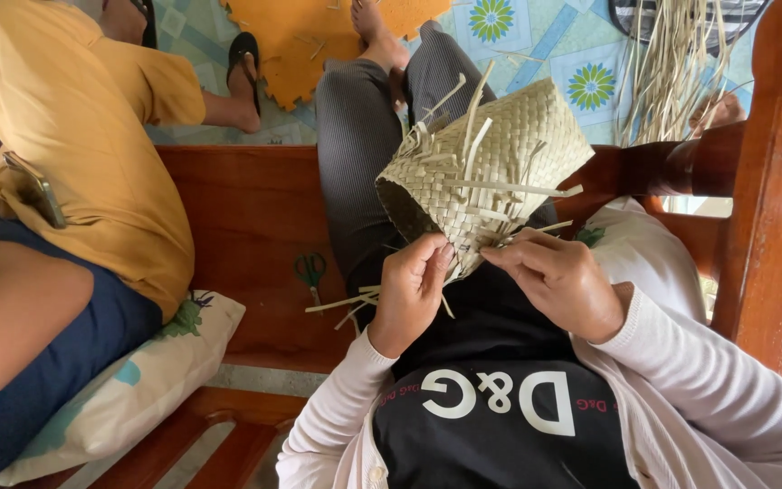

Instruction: A person is weaving a basket from dried plant fibers, meticulously tucking the ends of the strands into the weave to secure them.

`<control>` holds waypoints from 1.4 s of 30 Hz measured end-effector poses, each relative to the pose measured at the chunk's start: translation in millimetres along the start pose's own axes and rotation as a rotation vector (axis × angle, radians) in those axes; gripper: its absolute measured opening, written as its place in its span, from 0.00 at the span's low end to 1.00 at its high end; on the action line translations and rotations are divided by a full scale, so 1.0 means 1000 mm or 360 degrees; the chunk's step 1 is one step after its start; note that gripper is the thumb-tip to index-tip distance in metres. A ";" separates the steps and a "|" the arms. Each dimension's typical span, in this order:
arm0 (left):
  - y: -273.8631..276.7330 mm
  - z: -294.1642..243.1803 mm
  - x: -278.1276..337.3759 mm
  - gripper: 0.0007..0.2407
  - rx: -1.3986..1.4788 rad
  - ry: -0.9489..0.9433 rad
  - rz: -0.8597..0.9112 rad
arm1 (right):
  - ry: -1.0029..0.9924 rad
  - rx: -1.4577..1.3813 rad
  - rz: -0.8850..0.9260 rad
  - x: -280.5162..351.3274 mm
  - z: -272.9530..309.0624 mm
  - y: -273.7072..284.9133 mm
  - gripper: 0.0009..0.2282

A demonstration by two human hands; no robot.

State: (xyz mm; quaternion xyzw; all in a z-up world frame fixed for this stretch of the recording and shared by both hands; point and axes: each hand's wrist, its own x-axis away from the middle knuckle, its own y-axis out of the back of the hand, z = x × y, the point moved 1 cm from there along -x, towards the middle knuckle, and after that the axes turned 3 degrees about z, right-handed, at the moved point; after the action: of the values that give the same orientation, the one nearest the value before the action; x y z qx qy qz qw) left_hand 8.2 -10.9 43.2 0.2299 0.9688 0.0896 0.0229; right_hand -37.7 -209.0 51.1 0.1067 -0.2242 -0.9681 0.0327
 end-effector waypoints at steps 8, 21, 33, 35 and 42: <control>0.002 -0.005 -0.005 0.07 0.0015 0.0004 0.0004 | -0.0330 -0.0540 0.0109 -0.010 0.006 0.006 0.06; 0.002 -0.010 -0.008 0.06 0.0216 0.0068 -0.0013 | 0.0126 0.0546 -0.0034 0.005 0.015 0.001 0.08; -0.006 0.004 -0.004 0.06 0.0277 0.0072 0.0029 | 0.0121 0.0364 -0.0091 0.002 -0.002 -0.002 0.03; -0.005 0.002 -0.004 0.06 0.0339 0.0093 0.0002 | 0.0114 0.0283 -0.0130 -0.009 0.010 0.005 0.04; -0.010 0.020 -0.010 0.06 0.0404 0.0129 0.0001 | 0.0016 0.0134 -0.0181 -0.015 0.014 0.004 0.03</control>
State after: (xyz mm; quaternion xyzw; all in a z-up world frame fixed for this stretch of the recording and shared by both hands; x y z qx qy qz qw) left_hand 14.5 -20.8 21.7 0.2276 0.9724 -0.0246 -0.0455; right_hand -26.2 -205.3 68.0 0.1256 -0.2581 -0.9576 -0.0258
